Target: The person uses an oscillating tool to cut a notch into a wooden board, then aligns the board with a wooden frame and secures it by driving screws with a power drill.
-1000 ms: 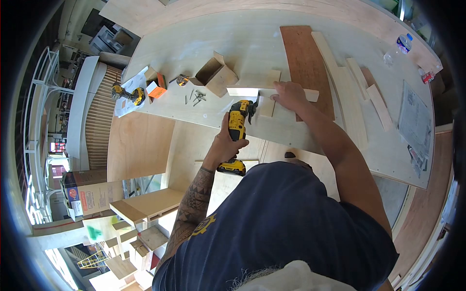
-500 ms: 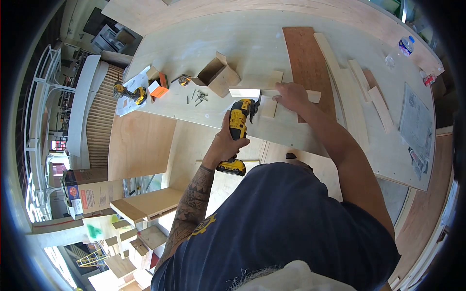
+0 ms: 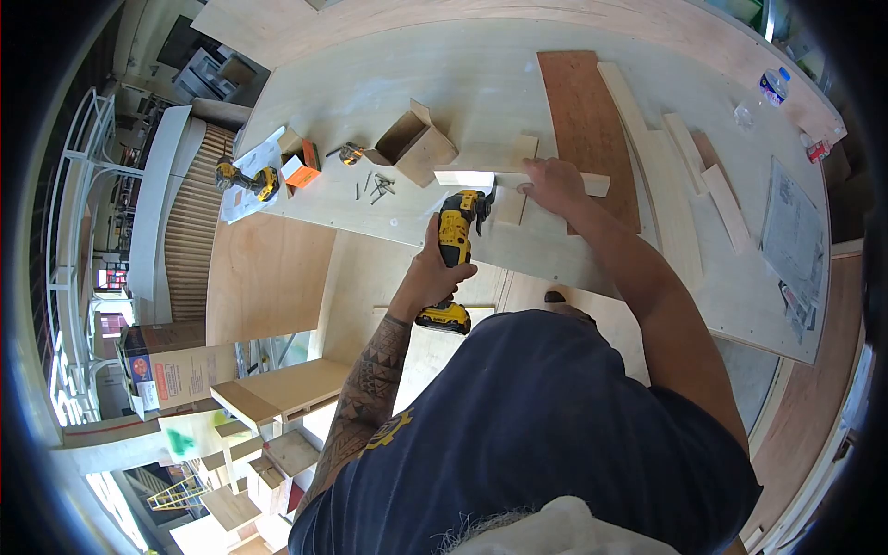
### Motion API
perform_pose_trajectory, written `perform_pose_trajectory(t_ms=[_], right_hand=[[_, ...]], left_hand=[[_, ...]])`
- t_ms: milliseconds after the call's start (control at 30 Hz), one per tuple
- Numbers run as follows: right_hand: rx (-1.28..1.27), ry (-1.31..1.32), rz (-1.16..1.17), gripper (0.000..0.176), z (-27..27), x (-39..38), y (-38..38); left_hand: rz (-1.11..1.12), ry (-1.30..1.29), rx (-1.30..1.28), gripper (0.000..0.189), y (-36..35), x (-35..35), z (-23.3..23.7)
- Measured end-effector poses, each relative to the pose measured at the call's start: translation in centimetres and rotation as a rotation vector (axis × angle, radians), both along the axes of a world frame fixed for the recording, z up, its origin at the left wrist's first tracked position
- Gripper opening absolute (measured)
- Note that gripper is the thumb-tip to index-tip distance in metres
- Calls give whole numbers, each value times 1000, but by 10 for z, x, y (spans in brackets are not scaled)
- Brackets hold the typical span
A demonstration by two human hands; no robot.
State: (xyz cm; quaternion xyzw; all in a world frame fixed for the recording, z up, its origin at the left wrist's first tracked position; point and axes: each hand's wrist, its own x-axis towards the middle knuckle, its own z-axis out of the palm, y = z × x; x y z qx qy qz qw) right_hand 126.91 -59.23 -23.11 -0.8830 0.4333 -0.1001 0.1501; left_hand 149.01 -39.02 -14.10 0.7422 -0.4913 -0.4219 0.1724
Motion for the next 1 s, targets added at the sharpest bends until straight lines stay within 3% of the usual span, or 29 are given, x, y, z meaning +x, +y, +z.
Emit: perform_pose_trajectory(t_ms=[1000], right_hand=[[-125, -41, -18, 34, -16, 2, 8]], left_hand=[[12, -24, 4, 116, -1, -8, 16]])
